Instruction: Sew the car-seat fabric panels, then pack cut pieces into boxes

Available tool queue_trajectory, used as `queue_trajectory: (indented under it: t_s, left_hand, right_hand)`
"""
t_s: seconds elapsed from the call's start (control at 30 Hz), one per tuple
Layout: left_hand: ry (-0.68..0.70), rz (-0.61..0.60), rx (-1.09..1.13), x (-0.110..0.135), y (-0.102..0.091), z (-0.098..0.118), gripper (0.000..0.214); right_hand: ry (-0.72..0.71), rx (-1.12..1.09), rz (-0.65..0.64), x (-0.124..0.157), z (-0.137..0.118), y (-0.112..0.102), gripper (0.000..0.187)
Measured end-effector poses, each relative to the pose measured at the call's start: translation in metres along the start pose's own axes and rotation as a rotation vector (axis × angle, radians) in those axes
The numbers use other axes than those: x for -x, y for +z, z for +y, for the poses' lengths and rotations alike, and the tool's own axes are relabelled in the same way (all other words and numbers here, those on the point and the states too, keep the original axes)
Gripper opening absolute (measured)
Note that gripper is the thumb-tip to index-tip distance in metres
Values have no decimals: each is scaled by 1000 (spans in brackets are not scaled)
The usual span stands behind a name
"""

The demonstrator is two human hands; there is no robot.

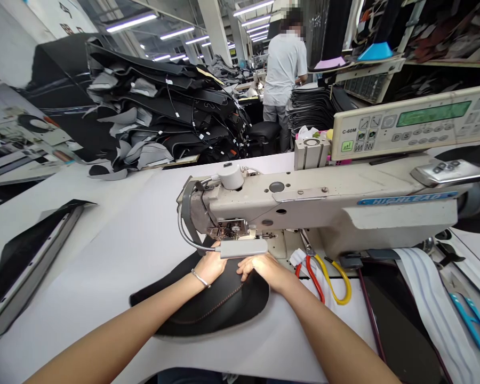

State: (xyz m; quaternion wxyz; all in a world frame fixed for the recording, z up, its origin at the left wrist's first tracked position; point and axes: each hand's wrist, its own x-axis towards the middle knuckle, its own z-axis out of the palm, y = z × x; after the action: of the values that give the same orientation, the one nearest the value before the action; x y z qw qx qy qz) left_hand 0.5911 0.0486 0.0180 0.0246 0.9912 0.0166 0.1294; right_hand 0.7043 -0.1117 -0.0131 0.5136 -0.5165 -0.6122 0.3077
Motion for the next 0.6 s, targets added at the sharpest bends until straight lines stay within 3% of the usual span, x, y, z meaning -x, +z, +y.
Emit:
queue_trajectory:
  t_s: [0.13, 0.33, 0.47, 0.6]
  left_hand:
    - [34, -7, -119, -8, 0, 3, 26]
    - [22, -31, -244, -6, 6, 4, 23]
    - [-84, -60, -203, -4, 8, 7, 20]
    - [-109, -78, -192, -3, 7, 11, 19]
  right_hand:
    - [56, 110, 84, -3, 3, 7, 26]
    - [5, 323, 182, -13, 13, 26, 24]
    - [-29, 462, 191, -17, 8, 35, 30]
    - [13, 688, 136, -22, 4, 45, 22]
